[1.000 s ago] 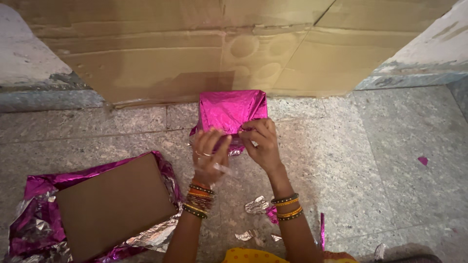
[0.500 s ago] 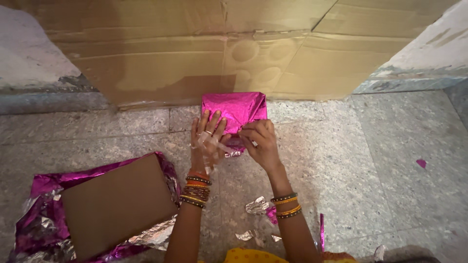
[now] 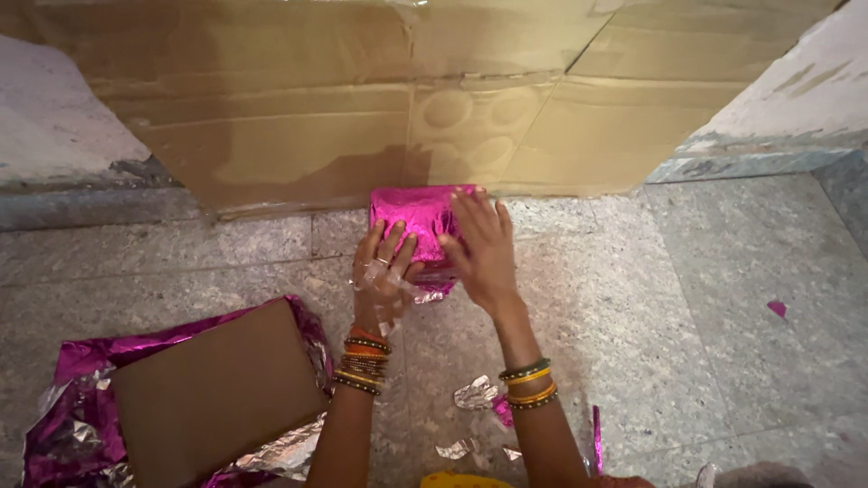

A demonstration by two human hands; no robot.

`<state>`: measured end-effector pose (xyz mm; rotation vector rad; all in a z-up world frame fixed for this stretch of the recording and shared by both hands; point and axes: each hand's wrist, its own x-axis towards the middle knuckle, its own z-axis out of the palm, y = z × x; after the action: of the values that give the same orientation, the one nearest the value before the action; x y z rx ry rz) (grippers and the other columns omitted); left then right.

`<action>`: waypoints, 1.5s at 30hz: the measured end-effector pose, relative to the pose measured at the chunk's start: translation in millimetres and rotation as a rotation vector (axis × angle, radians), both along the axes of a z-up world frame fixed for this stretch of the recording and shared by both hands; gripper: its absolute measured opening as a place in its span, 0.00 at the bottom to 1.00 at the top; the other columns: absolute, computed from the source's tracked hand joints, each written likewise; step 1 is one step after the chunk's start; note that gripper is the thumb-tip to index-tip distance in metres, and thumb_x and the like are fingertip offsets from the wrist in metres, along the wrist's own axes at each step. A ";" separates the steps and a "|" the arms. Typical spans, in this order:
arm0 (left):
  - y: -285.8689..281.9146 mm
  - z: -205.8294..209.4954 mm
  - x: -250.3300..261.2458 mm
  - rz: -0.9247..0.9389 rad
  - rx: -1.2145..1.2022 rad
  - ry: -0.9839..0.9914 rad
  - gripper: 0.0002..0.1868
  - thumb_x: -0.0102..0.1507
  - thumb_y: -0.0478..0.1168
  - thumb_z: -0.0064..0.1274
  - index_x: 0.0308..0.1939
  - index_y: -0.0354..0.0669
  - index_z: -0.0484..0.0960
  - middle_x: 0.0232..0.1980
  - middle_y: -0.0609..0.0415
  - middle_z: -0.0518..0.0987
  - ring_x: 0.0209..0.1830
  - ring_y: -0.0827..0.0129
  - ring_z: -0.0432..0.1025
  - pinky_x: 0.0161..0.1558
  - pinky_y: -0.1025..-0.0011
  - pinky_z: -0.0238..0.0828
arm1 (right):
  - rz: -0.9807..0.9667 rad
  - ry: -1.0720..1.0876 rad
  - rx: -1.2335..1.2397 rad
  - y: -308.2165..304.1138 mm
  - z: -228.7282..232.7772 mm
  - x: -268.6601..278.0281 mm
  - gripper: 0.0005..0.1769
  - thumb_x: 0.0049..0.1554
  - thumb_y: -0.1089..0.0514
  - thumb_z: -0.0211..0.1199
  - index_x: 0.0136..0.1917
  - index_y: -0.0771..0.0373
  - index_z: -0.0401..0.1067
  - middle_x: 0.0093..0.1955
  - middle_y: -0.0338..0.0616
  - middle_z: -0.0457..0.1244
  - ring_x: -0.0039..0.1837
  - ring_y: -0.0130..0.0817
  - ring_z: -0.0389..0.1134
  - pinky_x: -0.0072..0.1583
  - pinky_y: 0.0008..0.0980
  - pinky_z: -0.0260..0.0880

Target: The person wraps a small box with shiny pink wrapping paper. They fold the paper around the box, smooth the edges, and secure the folds with clear tape. The wrapped box is then set aside on the floor.

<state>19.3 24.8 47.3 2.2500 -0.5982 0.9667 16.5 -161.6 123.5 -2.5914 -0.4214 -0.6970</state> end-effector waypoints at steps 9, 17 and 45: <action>-0.7 -12.3 3.9 0.029 0.033 0.011 0.23 0.66 0.49 0.56 0.61 0.43 0.82 0.72 0.49 0.73 0.76 0.51 0.61 0.72 0.50 0.62 | -0.047 0.070 -0.253 3.8 -8.9 6.8 0.43 0.62 0.37 0.57 0.81 0.62 0.54 0.84 0.48 0.48 0.86 0.54 0.37 0.79 0.62 0.30; -10.2 -20.9 3.3 0.017 -0.049 0.061 0.22 0.68 0.46 0.53 0.64 0.44 0.79 0.74 0.50 0.70 0.77 0.51 0.60 0.74 0.54 0.63 | 0.089 -0.249 0.332 4.6 -18.4 -37.8 0.18 0.59 0.59 0.69 0.62 0.60 0.75 0.61 0.46 0.67 0.64 0.43 0.65 0.66 0.41 0.65; -8.3 -0.6 -5.7 -0.023 -0.115 0.050 0.20 0.70 0.44 0.52 0.65 0.42 0.78 0.73 0.47 0.71 0.78 0.45 0.60 0.75 0.47 0.60 | 0.196 0.241 1.595 42.5 -86.4 -59.3 0.08 0.64 0.58 0.62 0.52 0.67 0.74 0.47 0.45 0.70 0.47 0.30 0.69 0.51 0.33 0.71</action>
<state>13.6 16.5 46.7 2.1546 -0.5318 0.9080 -42.8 -119.1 37.1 -1.0633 0.0328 -0.3409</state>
